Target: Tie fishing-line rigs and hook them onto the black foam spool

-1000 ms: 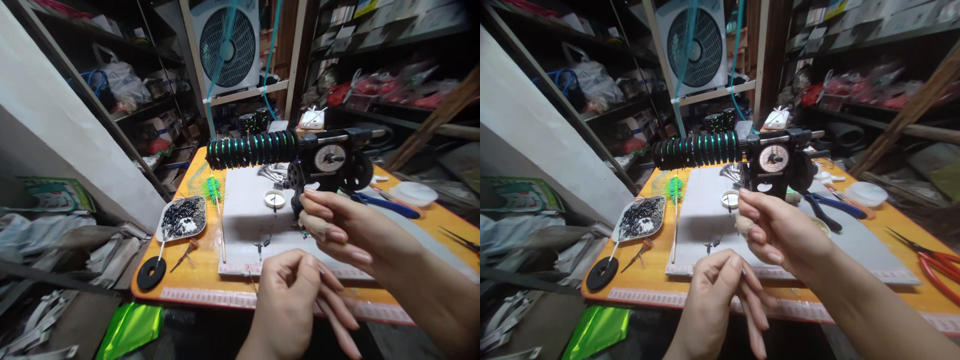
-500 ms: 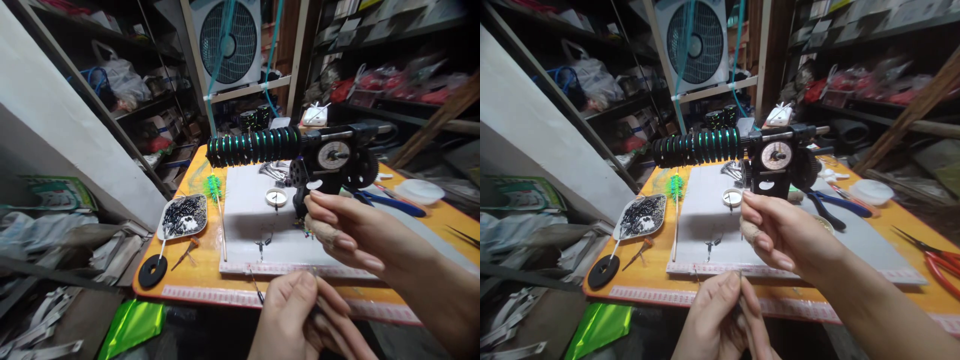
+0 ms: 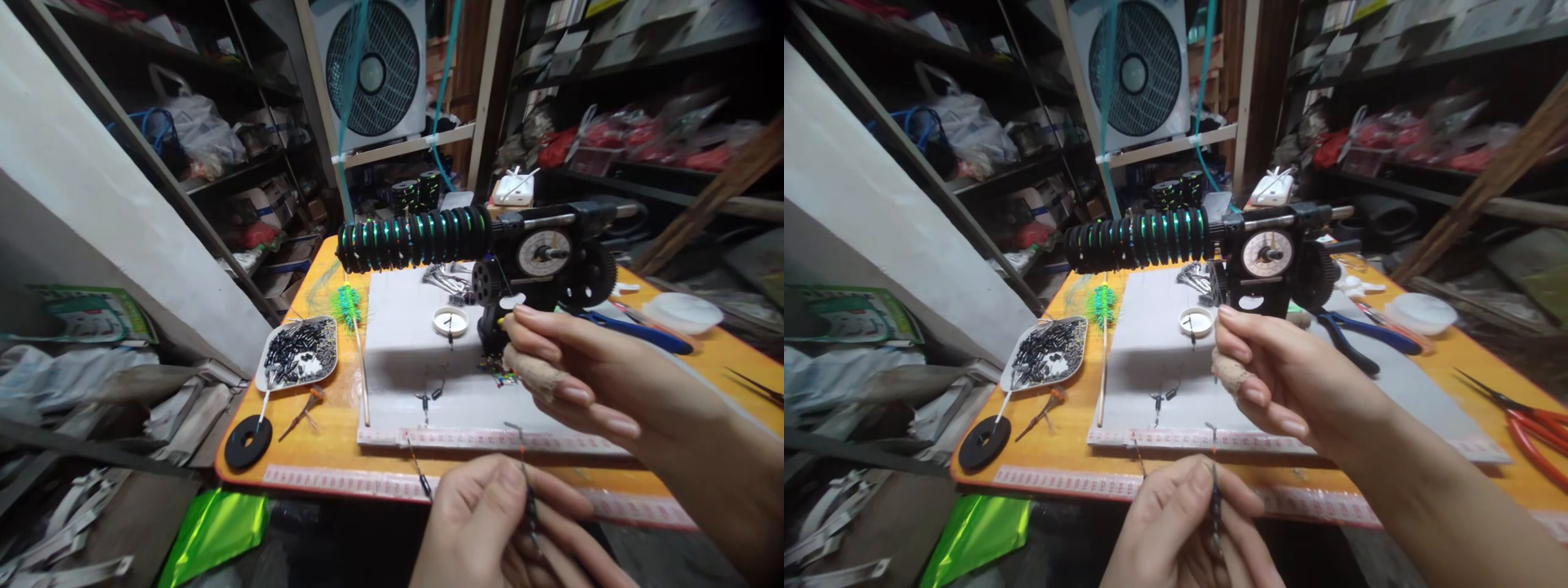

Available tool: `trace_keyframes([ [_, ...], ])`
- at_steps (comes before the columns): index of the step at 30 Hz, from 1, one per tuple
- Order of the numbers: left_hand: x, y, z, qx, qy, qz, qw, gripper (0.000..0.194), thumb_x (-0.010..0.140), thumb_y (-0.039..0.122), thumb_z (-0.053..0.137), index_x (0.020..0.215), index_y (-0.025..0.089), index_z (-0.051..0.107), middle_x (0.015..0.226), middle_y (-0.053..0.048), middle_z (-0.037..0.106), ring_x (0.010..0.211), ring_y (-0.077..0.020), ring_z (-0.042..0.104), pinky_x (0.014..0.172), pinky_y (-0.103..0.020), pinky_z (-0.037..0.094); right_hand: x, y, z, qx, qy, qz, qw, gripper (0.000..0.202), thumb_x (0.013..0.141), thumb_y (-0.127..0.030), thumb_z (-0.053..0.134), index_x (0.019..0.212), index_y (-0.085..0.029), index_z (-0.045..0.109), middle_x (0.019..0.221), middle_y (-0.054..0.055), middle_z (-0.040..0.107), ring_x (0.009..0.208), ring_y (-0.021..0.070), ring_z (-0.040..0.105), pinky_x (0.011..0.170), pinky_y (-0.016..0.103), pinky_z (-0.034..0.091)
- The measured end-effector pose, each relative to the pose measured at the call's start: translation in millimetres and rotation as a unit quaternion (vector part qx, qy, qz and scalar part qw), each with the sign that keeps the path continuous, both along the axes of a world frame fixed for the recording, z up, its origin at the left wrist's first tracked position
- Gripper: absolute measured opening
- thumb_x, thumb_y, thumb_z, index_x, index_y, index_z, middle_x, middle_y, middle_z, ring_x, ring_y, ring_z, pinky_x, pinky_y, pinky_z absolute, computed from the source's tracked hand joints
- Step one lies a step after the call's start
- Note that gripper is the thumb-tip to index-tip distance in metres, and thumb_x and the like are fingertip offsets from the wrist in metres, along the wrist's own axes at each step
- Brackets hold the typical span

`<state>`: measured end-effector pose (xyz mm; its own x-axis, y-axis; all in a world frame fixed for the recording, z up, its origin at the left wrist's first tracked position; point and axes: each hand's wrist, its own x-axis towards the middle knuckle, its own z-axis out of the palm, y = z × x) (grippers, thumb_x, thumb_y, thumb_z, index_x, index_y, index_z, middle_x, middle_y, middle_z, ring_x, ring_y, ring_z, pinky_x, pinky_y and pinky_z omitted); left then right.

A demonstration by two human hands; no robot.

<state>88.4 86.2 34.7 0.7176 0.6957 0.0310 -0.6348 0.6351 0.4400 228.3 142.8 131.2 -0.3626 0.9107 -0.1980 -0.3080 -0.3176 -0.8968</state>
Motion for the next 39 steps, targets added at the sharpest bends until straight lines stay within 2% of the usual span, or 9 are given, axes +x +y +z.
trace_keyframes([
  [7, 5.9, -2.4, -10.3, 0.015, -0.045, 0.031, 0.998, 0.045, 0.088, 0.052, 0.058, 0.077, 0.011, 0.07, 0.066, -0.014, 0.078, 0.037, -0.0197, 0.067, 0.032, -0.022, 0.049, 0.4, 1.3, 1.6, 0.009, -0.012, -0.014, 1.0, 0.05, 0.084, -0.059, 0.063, 0.063, -0.023, 0.035, 0.044, -0.009, 0.038, 0.024, 0.0029, 0.017, 0.023, 0.015, 0.01],
  [12, -7.7, 0.7, -2.8, 0.027, 0.032, 0.027, 0.999, 0.044, 0.09, 0.054, 0.063, 0.101, 0.012, 0.073, 0.072, -0.008, 0.08, 0.051, -0.0145, 0.073, 0.049, -0.021, 0.058, 1.3, -6.9, -9.9, 0.045, -0.071, -0.013, 0.996, 0.041, 0.087, -0.061, 0.062, 0.085, -0.02, 0.06, 0.044, -0.009, 0.04, 0.03, 0.0033, 0.018, 0.029, 0.015, 0.012],
  [14, -14.1, 0.9, -4.2, 0.029, 0.026, 0.03, 0.999, 0.042, 0.091, 0.052, 0.063, 0.108, 0.014, 0.071, 0.073, -0.007, 0.08, 0.054, -0.0145, 0.075, 0.053, -0.022, 0.06, 3.3, -15.2, -18.2, 0.063, -0.131, 0.014, 0.989, 0.044, 0.087, -0.061, 0.064, 0.097, -0.018, 0.065, 0.049, -0.007, 0.044, 0.038, 0.0048, 0.028, 0.034, 0.015, 0.021],
  [17, -18.8, -0.8, -13.1, 0.019, 0.01, 0.026, 0.999, 0.036, 0.094, 0.048, 0.061, 0.106, 0.015, 0.069, 0.072, -0.007, 0.08, 0.057, -0.0173, 0.076, 0.054, -0.024, 0.061, 6.4, -28.8, -28.6, 0.075, -0.197, 0.073, 0.975, 0.037, 0.084, -0.054, 0.072, 0.093, -0.018, 0.067, 0.067, -0.001, 0.056, 0.059, 0.0097, 0.049, 0.049, 0.017, 0.038],
  [23, -14.5, -8.4, -30.5, 0.017, -0.059, 0.043, 0.997, 0.036, 0.1, 0.042, 0.05, 0.122, 0.015, 0.059, 0.071, -0.01, 0.08, 0.059, -0.0201, 0.077, 0.045, -0.014, 0.053, 4.1, -40.1, -35.7, 0.094, -0.208, 0.088, 0.969, 0.03, 0.085, -0.048, 0.073, 0.083, -0.019, 0.066, 0.082, 0.001, 0.059, 0.073, 0.0124, 0.055, 0.06, 0.018, 0.047],
  [27, -9.3, -15.6, -39.9, 0.04, -0.084, 0.083, 0.992, 0.032, 0.105, 0.036, 0.037, 0.121, 0.015, 0.055, 0.077, -0.014, 0.081, 0.059, -0.0224, 0.076, 0.048, -0.025, 0.06, 0.7, -39.2, -40.5, 0.074, -0.197, 0.086, 0.974, 0.036, 0.088, -0.056, 0.067, 0.091, -0.02, 0.065, 0.07, -0.001, 0.055, 0.057, 0.0087, 0.048, 0.044, 0.014, 0.04],
  [30, -7.4, -19.7, -44.1, 0.051, -0.088, 0.128, 0.987, 0.03, 0.105, 0.038, 0.038, 0.118, 0.016, 0.054, 0.075, -0.013, 0.08, 0.056, -0.0222, 0.076, 0.044, -0.022, 0.058, -1.3, -39.8, -45.0, 0.057, -0.175, 0.084, 0.979, 0.04, 0.086, -0.058, 0.068, 0.092, -0.019, 0.064, 0.063, -0.003, 0.053, 0.05, 0.0064, 0.045, 0.04, 0.012, 0.04],
  [33, -13.1, -20.3, -37.6, 0.054, -0.025, 0.135, 0.989, 0.029, 0.102, 0.043, 0.047, 0.114, 0.017, 0.054, 0.072, -0.009, 0.08, 0.065, -0.0204, 0.078, 0.056, -0.023, 0.06, -3.9, -42.0, -50.5, 0.044, -0.132, 0.074, 0.987, 0.039, 0.088, -0.056, 0.067, 0.091, -0.017, 0.063, 0.065, -0.002, 0.057, 0.051, 0.0053, 0.049, 0.044, 0.011, 0.045],
  [39, -36.6, -19.7, -12.0, 0.06, 0.112, 0.065, 0.99, 0.041, 0.098, 0.053, 0.05, 0.119, 0.018, 0.05, 0.085, -0.011, 0.082, 0.082, -0.0239, 0.079, 0.073, -0.033, 0.059, -4.4, -47.0, -59.1, 0.011, -0.086, 0.066, 0.994, 0.037, 0.092, -0.054, 0.064, 0.089, -0.017, 0.059, 0.065, -0.002, 0.061, 0.044, 0.003, 0.05, 0.043, 0.01, 0.041],
])
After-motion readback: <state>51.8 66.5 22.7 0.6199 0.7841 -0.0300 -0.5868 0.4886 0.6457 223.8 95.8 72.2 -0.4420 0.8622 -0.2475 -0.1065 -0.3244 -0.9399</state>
